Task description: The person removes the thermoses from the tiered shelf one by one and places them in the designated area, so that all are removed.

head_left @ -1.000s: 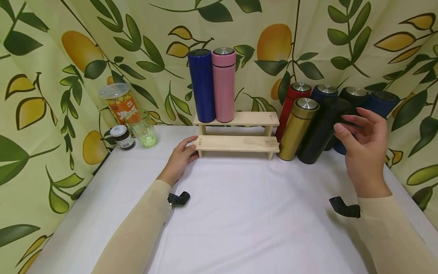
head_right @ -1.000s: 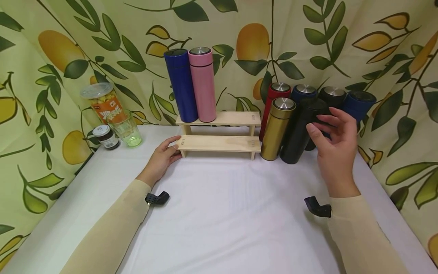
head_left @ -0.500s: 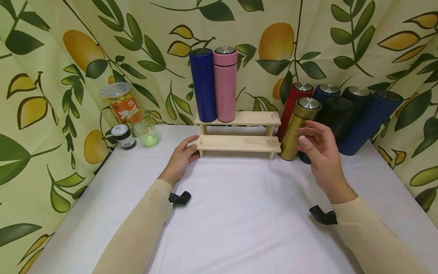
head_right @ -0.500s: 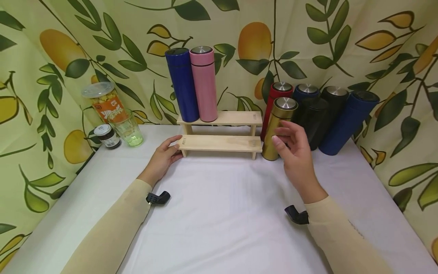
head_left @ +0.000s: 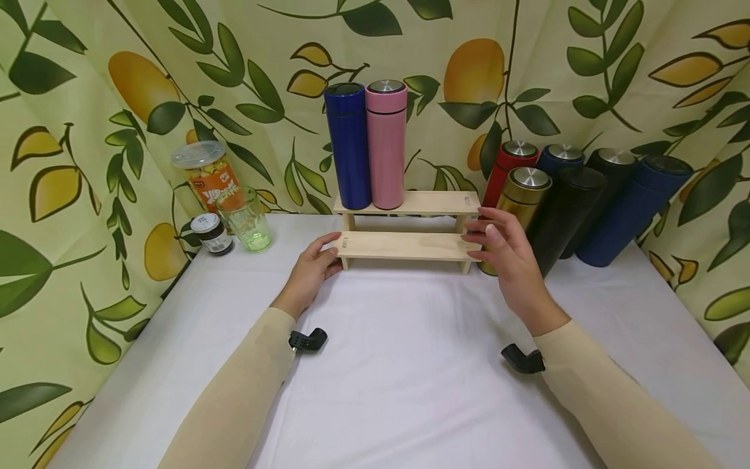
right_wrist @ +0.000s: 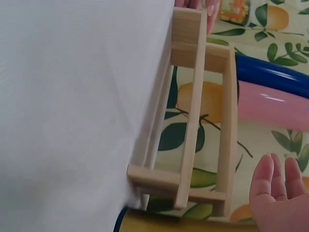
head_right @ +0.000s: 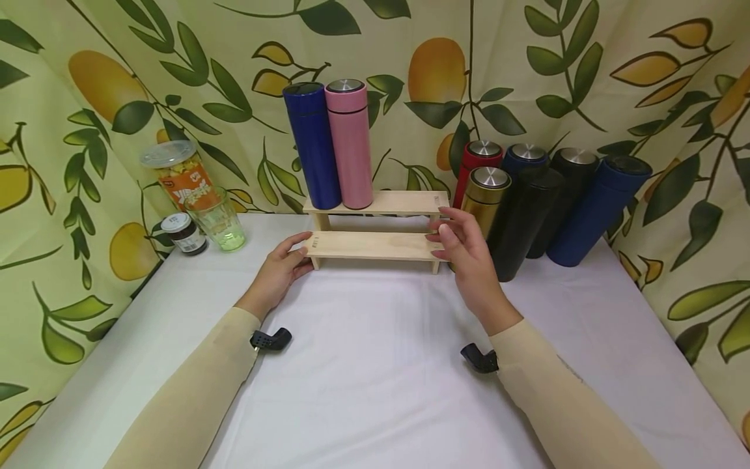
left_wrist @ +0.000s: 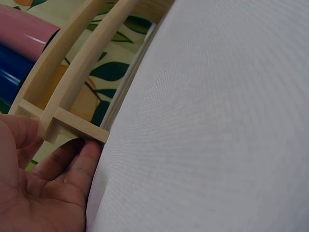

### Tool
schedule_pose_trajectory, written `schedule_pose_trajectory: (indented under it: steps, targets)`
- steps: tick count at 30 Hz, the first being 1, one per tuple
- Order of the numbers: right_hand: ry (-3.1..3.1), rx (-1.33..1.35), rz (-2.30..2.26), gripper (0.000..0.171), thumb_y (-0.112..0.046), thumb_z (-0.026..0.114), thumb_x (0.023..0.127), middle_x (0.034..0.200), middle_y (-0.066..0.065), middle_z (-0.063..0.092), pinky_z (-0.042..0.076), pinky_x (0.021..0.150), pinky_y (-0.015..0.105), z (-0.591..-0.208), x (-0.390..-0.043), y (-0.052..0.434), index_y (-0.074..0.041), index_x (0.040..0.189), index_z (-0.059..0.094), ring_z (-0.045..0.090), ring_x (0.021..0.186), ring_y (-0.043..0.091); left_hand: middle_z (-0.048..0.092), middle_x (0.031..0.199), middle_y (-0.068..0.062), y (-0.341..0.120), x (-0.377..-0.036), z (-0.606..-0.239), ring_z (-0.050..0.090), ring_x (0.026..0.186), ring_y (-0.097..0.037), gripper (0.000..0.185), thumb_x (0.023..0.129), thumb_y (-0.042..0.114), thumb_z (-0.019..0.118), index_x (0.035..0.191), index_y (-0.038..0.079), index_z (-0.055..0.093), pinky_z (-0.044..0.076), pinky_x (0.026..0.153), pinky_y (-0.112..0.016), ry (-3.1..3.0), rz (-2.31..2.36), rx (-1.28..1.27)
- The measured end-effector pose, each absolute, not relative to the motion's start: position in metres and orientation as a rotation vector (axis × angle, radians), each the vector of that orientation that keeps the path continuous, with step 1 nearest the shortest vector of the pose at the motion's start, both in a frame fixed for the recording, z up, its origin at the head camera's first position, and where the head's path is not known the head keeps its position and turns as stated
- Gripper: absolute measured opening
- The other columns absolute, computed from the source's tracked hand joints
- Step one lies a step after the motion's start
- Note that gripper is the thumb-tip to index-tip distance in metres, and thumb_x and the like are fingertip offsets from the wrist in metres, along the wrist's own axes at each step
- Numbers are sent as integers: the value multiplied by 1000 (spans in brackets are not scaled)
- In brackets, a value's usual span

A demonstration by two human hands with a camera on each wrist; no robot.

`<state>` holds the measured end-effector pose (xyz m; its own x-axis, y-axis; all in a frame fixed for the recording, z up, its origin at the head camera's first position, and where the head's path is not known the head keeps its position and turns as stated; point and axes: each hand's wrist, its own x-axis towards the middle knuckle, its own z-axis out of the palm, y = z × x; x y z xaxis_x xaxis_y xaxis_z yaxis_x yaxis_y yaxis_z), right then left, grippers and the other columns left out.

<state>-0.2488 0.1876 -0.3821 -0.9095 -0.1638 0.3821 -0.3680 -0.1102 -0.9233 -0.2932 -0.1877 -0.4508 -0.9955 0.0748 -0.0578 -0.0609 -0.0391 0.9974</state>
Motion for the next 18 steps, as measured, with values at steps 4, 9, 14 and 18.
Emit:
schedule_pose_trajectory:
  steps: [4, 9, 14, 18]
  targets:
    - [-2021, 605, 2184, 48, -36, 48, 117, 148, 25, 51, 52, 106, 35, -381, -259, 177, -12, 158, 43, 54, 134, 37, 45, 163, -22, -188, -294, -451, 54, 142, -32, 46, 118, 15, 49, 164, 17, 49, 51, 113, -41, 2109, 2198, 13]
    - [-2052, 558, 2200, 53, -41, 48, 116, 148, 23, 53, 50, 109, 41, -378, -275, 163, -11, 160, 41, 55, 133, 36, 45, 162, -23, -188, -294, -451, 55, 142, -34, 46, 118, 14, 49, 164, 16, 49, 51, 113, -42, 2111, 2204, 21]
    - [-2074, 525, 2186, 54, -40, 49, 116, 143, 17, 58, 49, 113, 49, -378, -290, 150, -11, 160, 41, 56, 133, 39, 45, 162, -23, -187, -294, -451, 55, 142, -34, 46, 118, 13, 49, 164, 15, 49, 51, 113, -41, 2104, 2211, 8]
    - [-2087, 518, 2156, 55, -43, 52, 115, 146, 18, 56, 48, 114, 54, -373, -300, 139, -12, 160, 42, 58, 132, 35, 46, 161, -24, -187, -293, -451, 55, 142, -34, 46, 118, 12, 49, 164, 14, 49, 52, 112, -41, 2102, 2223, 21]
